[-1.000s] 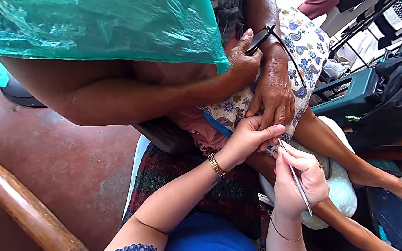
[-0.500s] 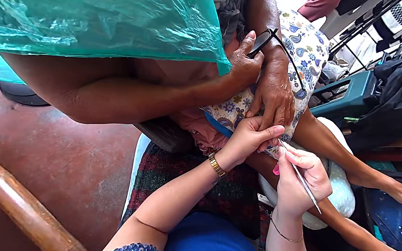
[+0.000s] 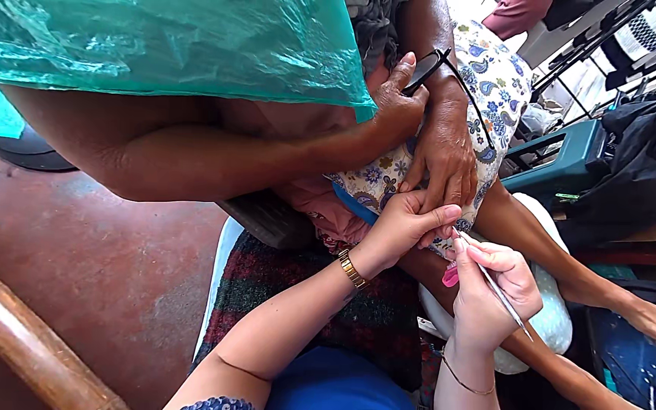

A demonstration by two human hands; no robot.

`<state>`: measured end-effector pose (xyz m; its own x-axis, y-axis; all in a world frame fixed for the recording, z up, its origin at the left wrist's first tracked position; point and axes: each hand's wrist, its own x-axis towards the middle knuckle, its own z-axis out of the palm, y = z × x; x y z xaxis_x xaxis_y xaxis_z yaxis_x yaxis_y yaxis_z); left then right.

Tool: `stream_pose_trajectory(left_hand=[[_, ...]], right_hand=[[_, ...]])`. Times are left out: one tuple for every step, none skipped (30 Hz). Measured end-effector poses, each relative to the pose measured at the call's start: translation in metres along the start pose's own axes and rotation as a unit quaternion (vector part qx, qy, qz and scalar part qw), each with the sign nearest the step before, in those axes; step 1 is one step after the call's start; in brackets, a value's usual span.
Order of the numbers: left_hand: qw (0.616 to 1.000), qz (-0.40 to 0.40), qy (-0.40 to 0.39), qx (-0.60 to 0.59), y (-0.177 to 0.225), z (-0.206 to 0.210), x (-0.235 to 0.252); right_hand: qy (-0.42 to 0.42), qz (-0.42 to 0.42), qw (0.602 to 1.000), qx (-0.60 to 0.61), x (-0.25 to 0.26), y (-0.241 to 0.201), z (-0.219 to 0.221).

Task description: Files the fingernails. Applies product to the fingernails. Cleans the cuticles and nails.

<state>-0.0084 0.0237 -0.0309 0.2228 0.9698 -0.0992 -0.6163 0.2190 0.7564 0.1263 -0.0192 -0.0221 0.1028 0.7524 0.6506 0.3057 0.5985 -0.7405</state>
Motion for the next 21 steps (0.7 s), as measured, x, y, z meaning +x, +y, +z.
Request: stream_pose_trajectory(left_hand=[[1.0,0.0,0.0,0.0,-0.0002,0.0,0.0],[1.0,0.001,-0.004,0.0,-0.0001,-0.0003,-0.0001],[1.0,0.003,-0.006,-0.001,-0.0002,-0.0008,0.0],[1.0,0.004,-0.007,-0.001,-0.0002,-0.0013,0.0001],[1.0,0.004,-0.007,0.0,-0.0002,-0.0015,0.0001],[1.0,0.002,-0.006,0.001,-0.0002,-0.0014,0.0003],[1.0,0.001,-0.005,0.001,-0.0002,-0.0013,0.0005],[1.0,0.0,-0.005,0.0,0.0,-0.0011,0.0006],[1.0,0.001,-0.006,-0.002,0.0002,-0.0009,0.0006],[1.0,0.003,-0.006,-0.003,0.0003,-0.0009,0.0006],[1.0,0.005,-0.006,-0.005,0.0001,-0.0012,0.0007],[1.0,0.005,-0.006,-0.007,-0.0004,-0.0014,0.0007],[1.0,0.004,-0.004,-0.007,-0.0009,-0.0012,0.0006],[1.0,0.002,-0.002,-0.007,-0.0011,-0.0009,0.0006],[1.0,0.001,-0.002,-0.006,-0.0008,-0.0006,0.0006],[1.0,0.001,-0.003,-0.006,-0.0004,-0.0005,0.0005],[1.0,0.0,-0.002,-0.005,0.0001,-0.0005,0.0003],[1.0,0.001,-0.003,-0.005,0.0003,-0.0009,0.0003],[1.0,0.003,-0.004,-0.004,0.0001,-0.0014,0.0001],[1.0,0.004,-0.007,-0.001,-0.0003,-0.002,0.0],[1.0,0.006,-0.009,0.001,-0.0008,-0.0023,0.0003]], right_hand=[[-0.001,0.004,1.0,0.004,0.0004,-0.0011,-0.0008],[-0.003,0.008,1.0,0.008,0.0008,-0.0026,-0.0017],[-0.006,0.01,1.0,0.01,0.0009,-0.0032,-0.002],[-0.007,0.008,1.0,0.008,0.001,-0.0029,-0.0014],[-0.006,0.005,1.0,0.005,0.001,-0.002,-0.0005],[-0.003,0.006,1.0,0.006,0.0011,-0.0013,0.0],[0.0,0.01,1.0,0.01,0.0014,-0.0015,-0.0001],[0.002,0.016,1.0,0.016,0.0017,-0.0027,-0.0005],[0.002,0.022,0.999,0.023,0.0019,-0.0038,-0.0011],[0.001,0.026,0.999,0.026,0.002,-0.0046,-0.0012],[0.001,0.026,0.999,0.026,0.002,-0.0045,-0.0004],[0.002,0.025,0.999,0.025,0.0021,-0.0037,0.0005],[0.003,0.025,0.999,0.025,0.0023,-0.0029,0.0008],[0.004,0.03,0.999,0.03,0.0026,-0.0031,0.0004],[0.005,0.035,0.999,0.035,0.0029,-0.0037,-0.0005],[0.006,0.039,0.999,0.038,0.0029,-0.0044,-0.0012],[0.006,0.038,0.998,0.04,0.0026,-0.0043,-0.0012],[0.006,0.036,0.999,0.039,0.0024,-0.0034,-0.0004],[0.007,0.036,0.998,0.041,0.0022,-0.0024,0.0006],[0.009,0.039,0.998,0.044,0.0023,-0.0018,0.0011],[0.009,0.044,0.998,0.046,0.0025,-0.0022,0.0007]])
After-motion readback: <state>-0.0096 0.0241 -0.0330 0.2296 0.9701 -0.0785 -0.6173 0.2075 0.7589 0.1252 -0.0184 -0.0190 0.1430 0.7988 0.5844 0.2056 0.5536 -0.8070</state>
